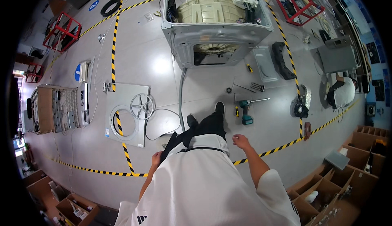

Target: The person manipulates internal wiring and components of a disassembled washing machine, connecting a grey electronic control module to the wire harness by hand while seated on the floor.

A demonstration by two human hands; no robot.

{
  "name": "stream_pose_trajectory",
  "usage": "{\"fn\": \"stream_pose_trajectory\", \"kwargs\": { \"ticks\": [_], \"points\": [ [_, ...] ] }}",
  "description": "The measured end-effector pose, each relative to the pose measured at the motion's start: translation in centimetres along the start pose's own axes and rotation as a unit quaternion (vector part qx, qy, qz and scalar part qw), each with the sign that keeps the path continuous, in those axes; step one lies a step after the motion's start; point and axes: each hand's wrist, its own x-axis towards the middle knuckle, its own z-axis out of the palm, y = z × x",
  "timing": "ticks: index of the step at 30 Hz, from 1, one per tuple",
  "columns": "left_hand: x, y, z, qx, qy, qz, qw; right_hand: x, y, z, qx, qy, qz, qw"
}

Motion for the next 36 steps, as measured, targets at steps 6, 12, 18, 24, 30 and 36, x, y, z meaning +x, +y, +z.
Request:
{"fn": "stream_pose_trajectory", "kwargs": {
  "ticks": [6, 12, 18, 24, 30, 36],
  "points": [
    [0.2, 0.2, -0.2, -0.006, 0.001, 0.005, 1.0, -0.4, -0.5, 0.1, 0.014, -0.006, -0.004, 1.0],
    [1.7, -2.3, -0.9, 0.013, 0.008, 0.064, 0.998, 0.2, -0.8, 0.7, -0.009, -0.014, -0.014, 1.0],
    [2.4, -3.2, -1.4, 0.101, 0.008, 0.09, 0.991, 0.2, -0.8, 0.8, -0.036, -0.016, -0.014, 0.999],
    [1.3, -2.2, -1.4, 0.092, 0.015, 0.072, 0.993, 0.0, -0.6, 0.7, -0.045, -0.02, -0.017, 0.999],
    [-0.2, -0.7, -1.2, 0.042, 0.015, 0.043, 0.998, 0.2, -0.6, 0.9, -0.028, -0.018, -0.016, 0.999],
    [1.2, -2.2, -1.6, 0.05, 0.006, 0.056, 0.997, 0.3, -0.2, 0.5, -0.027, -0.019, -0.024, 0.999]
  ]
}}
